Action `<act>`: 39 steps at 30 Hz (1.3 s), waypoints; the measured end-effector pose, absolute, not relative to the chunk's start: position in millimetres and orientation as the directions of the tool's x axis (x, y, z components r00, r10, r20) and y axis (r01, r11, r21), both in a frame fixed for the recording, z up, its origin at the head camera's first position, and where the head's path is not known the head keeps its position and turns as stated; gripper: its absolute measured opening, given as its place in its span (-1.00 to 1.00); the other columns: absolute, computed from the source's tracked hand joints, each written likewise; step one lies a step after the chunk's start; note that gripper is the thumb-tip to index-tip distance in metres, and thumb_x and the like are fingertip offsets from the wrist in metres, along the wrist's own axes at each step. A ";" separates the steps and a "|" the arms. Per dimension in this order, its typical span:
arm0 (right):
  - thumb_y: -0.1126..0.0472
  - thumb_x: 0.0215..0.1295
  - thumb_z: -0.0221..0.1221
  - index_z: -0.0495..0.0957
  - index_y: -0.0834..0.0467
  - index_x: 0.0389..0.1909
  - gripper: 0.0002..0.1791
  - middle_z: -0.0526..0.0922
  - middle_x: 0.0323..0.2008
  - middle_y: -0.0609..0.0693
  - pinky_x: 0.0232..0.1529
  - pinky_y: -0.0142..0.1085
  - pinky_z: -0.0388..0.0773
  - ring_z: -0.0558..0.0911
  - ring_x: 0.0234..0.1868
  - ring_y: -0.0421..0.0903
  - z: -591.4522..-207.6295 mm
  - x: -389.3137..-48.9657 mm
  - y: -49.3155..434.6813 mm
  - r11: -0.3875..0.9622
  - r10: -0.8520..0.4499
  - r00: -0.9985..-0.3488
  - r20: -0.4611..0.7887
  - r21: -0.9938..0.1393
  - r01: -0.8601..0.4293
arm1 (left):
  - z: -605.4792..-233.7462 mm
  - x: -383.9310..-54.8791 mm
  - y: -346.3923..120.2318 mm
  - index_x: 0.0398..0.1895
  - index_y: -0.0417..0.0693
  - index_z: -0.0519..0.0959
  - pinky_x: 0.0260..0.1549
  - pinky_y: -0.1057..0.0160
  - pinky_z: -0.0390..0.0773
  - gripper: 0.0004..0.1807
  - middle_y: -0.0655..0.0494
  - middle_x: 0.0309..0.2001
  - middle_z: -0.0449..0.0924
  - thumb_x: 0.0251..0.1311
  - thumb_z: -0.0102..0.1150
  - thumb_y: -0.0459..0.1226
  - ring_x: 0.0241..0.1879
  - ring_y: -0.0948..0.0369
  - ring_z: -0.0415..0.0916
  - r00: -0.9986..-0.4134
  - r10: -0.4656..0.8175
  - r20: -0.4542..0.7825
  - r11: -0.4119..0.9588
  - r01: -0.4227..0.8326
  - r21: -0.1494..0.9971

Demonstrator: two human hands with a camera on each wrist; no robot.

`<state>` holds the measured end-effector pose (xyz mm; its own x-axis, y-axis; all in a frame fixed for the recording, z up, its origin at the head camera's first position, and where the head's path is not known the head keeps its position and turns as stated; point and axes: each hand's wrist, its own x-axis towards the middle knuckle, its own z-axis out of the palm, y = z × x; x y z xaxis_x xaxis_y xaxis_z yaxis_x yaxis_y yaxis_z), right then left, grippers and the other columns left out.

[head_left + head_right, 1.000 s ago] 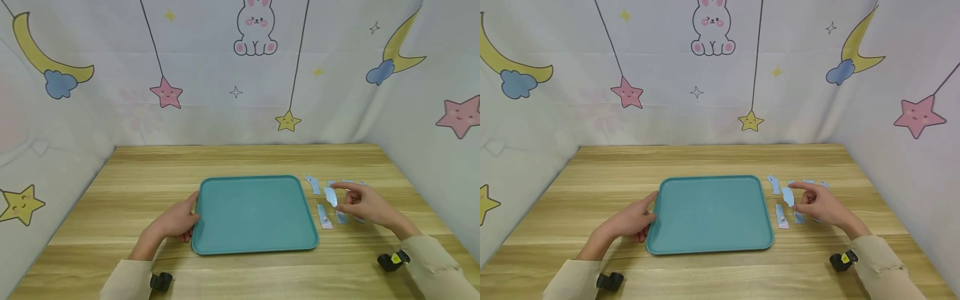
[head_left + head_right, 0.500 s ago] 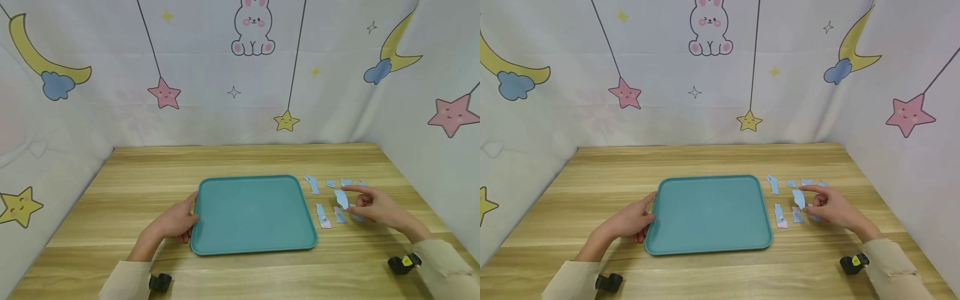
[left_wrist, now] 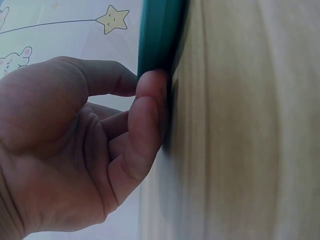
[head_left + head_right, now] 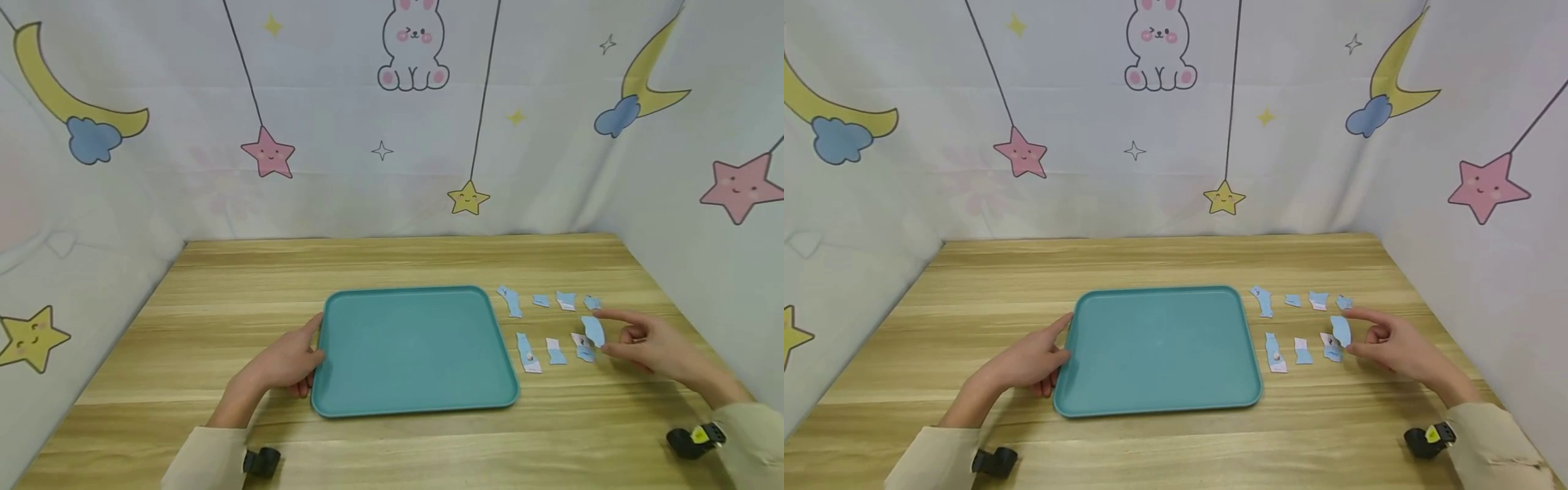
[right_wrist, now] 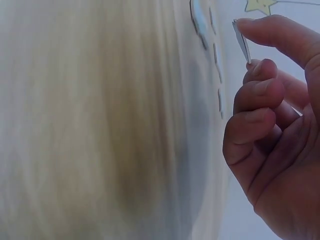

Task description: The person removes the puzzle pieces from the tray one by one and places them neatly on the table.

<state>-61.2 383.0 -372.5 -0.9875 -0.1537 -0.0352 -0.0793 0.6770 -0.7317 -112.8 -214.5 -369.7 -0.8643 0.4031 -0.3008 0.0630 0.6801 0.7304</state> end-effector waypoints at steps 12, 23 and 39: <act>0.24 0.32 0.42 0.56 -0.02 0.33 -0.44 0.53 -0.61 -0.17 -0.73 -0.31 0.29 0.30 -0.70 -0.35 -384.3 -56.5 399.7 0.746 -0.114 -0.993 -0.005 -0.661 -0.082 | -371.4 -112.8 -218.1 0.71 -0.33 -0.22 -0.72 0.18 0.63 -0.13 0.00 -0.68 0.54 0.45 -0.07 -0.39 -0.77 0.21 0.51 -0.864 0.409 -0.293 0.674 0.070 0.735; 0.23 0.31 0.43 0.57 -0.12 0.31 -0.44 0.49 -0.62 -0.19 -0.72 -0.33 0.27 0.28 -0.68 -0.37 -387.1 -53.8 404.6 0.758 -0.096 -0.995 -0.019 -0.649 -0.061 | -369.5 -112.1 -219.7 0.71 -0.34 -0.23 -0.72 0.19 0.62 -0.13 0.01 -0.69 0.53 0.45 -0.08 -0.40 -0.78 0.23 0.50 -0.863 0.410 -0.294 0.673 0.069 0.737; 0.19 0.32 0.41 0.43 0.34 0.43 -0.29 0.50 -0.58 -0.17 -0.65 -0.35 0.31 0.30 -0.65 -0.34 -384.7 -57.9 399.0 0.798 -0.107 -0.991 -0.083 -0.602 -0.036 | -369.3 -111.8 -222.8 0.71 -0.33 -0.22 -0.72 0.18 0.62 -0.13 0.00 -0.69 0.53 0.46 -0.07 -0.40 -0.78 0.23 0.50 -0.865 0.404 -0.298 0.676 0.063 0.734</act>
